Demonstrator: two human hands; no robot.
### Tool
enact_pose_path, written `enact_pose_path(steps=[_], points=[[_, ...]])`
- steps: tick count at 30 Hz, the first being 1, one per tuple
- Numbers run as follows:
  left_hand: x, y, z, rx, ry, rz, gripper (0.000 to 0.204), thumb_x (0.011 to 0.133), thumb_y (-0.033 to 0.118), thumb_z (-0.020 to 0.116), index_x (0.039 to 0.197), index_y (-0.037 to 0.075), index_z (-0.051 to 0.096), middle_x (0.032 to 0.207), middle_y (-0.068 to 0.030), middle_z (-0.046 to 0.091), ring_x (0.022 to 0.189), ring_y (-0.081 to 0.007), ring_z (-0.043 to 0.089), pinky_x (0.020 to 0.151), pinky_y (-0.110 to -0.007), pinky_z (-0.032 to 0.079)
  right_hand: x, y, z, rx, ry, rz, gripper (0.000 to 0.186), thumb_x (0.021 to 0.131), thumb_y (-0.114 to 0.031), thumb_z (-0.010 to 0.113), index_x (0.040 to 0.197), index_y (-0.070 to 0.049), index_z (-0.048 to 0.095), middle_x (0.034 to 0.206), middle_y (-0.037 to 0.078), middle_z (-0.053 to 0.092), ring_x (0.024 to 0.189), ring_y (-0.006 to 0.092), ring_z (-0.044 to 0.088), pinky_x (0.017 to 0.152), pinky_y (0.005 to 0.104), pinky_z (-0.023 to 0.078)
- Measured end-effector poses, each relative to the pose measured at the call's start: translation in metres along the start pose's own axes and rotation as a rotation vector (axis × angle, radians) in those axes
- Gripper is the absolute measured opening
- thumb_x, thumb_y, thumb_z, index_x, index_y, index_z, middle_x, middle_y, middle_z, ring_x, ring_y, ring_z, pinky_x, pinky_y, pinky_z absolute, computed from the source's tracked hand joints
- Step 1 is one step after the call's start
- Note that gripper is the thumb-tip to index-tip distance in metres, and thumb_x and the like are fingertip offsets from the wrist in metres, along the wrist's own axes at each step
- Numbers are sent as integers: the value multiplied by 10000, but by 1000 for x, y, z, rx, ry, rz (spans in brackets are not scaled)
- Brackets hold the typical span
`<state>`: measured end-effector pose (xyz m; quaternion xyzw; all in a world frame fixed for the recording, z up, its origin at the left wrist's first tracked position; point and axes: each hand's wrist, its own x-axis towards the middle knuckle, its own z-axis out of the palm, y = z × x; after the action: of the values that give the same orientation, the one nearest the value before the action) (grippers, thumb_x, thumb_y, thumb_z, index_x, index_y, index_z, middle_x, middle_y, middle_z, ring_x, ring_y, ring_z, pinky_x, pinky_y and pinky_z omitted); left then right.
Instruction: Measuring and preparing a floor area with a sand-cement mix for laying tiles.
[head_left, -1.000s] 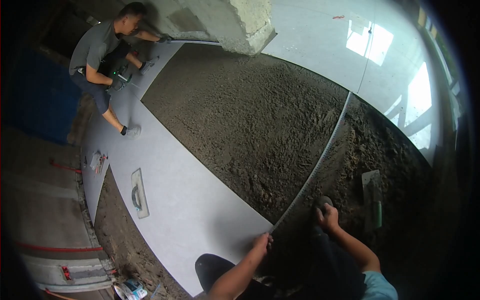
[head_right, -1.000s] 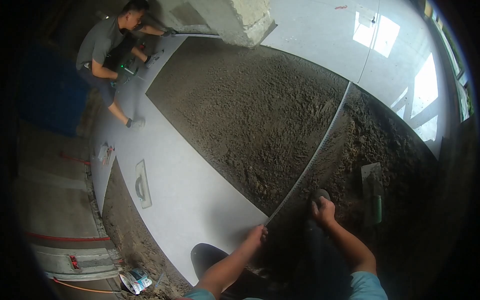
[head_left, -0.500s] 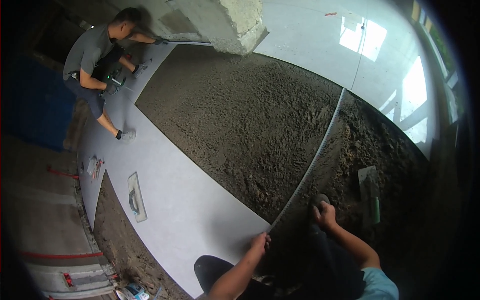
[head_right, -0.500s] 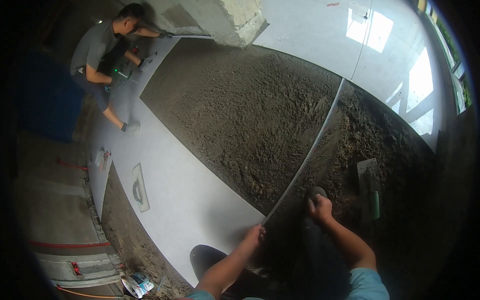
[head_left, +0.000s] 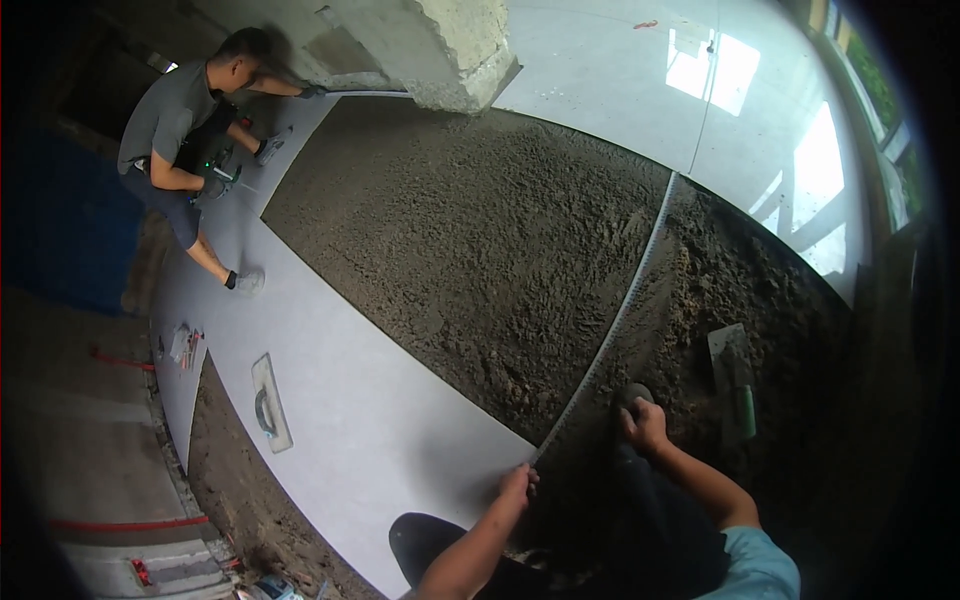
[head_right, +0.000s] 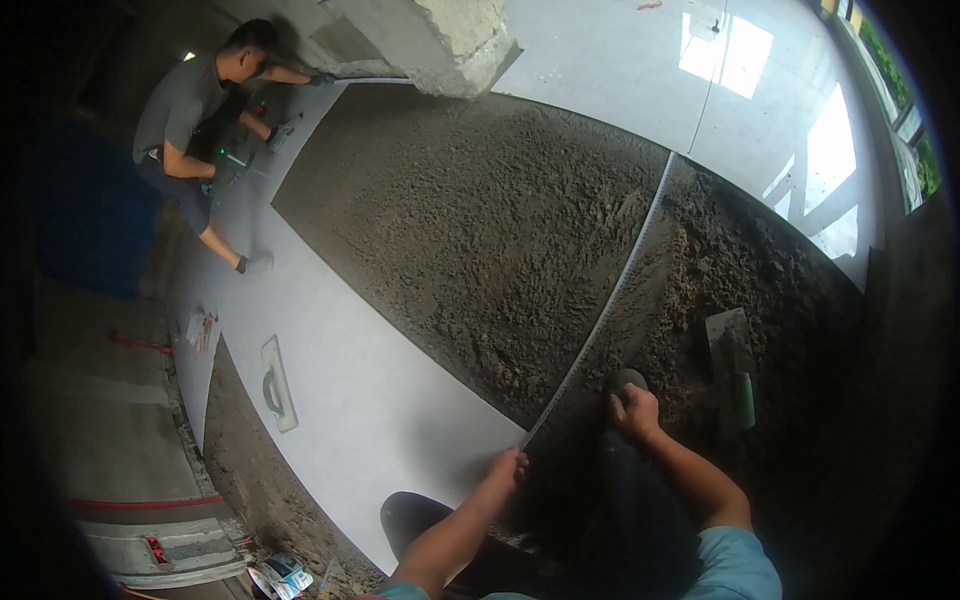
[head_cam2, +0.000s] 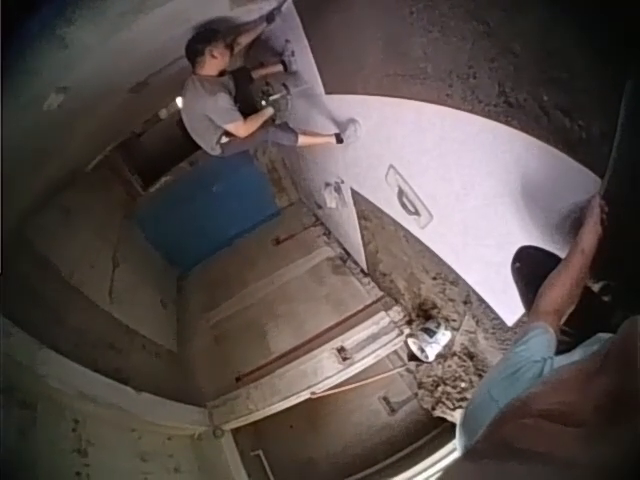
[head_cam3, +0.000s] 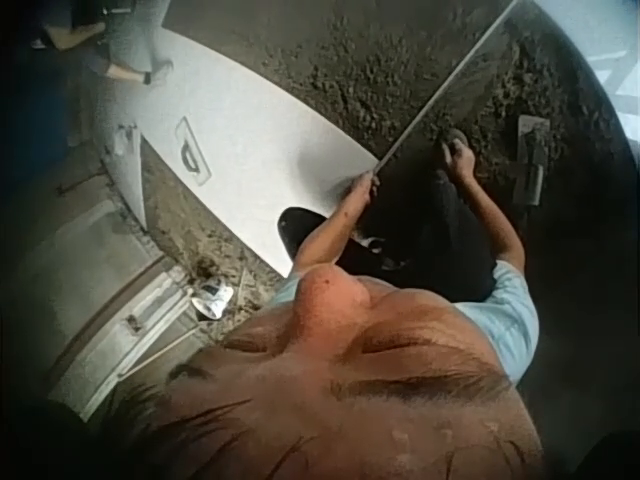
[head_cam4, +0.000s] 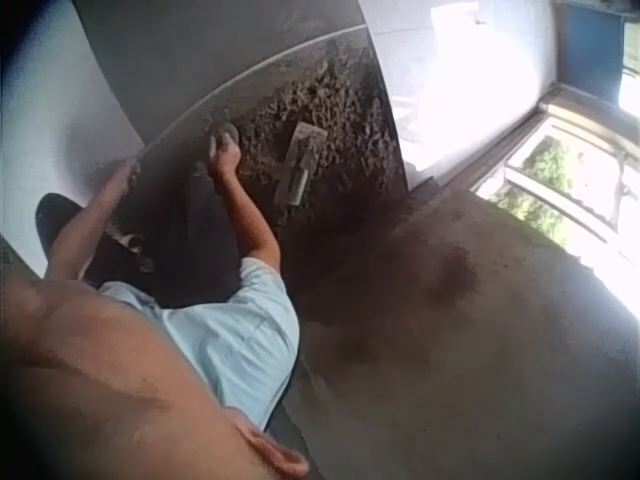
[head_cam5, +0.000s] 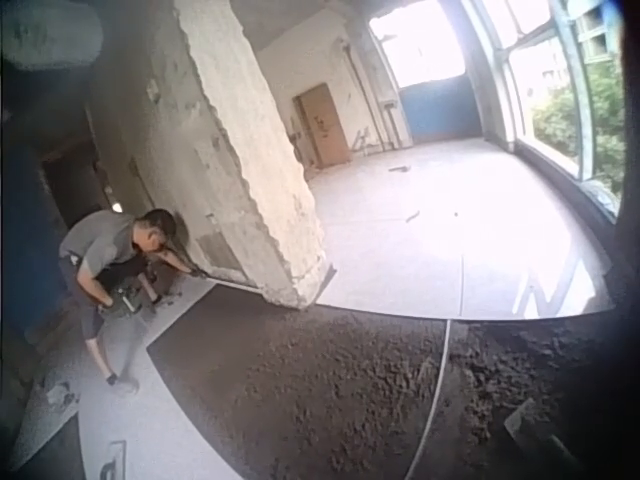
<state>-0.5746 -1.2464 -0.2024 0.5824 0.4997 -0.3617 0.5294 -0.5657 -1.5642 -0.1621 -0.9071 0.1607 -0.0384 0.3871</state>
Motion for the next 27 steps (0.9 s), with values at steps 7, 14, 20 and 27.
enact_pose_path(steps=[7, 14, 20, 27], points=[[-4, 2, 0, -2, 17, -7, 266, 927, 299, 567, 801, 73, 632, 693, -66, 634, 506, -169, 508, 458, -330, 408, 0, 0, -2, 6, -60, 48, 248, 803, -236, 689, 762, -32, 554, 760, 216, 604, 779, 440, 602, 657, 500, 483], [-5, 6, 0, -17, 13, -27, 250, 928, 291, 565, 844, 68, 640, 692, -72, 631, 500, -172, 500, 464, -326, 399, 2, -3, -4, -7, -70, 96, 236, 809, -239, 686, 781, -36, 569, 792, 216, 621, 800, 435, 610, 679, 498, 494], [-1, 4, -2, -37, -7, -78, 243, 934, 289, 567, 867, 67, 641, 693, -69, 628, 494, -171, 489, 462, -320, 388, 3, -4, -5, 1, -56, 76, 207, 804, -229, 694, 793, -46, 597, 793, 205, 640, 784, 422, 624, 668, 483, 506], [-12, 9, 1, 1, 7, -71, 250, 951, 293, 556, 917, 57, 632, 735, -72, 628, 535, -160, 500, 491, -302, 411, 1, -2, -5, 8, -61, 72, 181, 801, -220, 698, 798, -54, 628, 797, 195, 653, 780, 405, 639, 677, 471, 518]])
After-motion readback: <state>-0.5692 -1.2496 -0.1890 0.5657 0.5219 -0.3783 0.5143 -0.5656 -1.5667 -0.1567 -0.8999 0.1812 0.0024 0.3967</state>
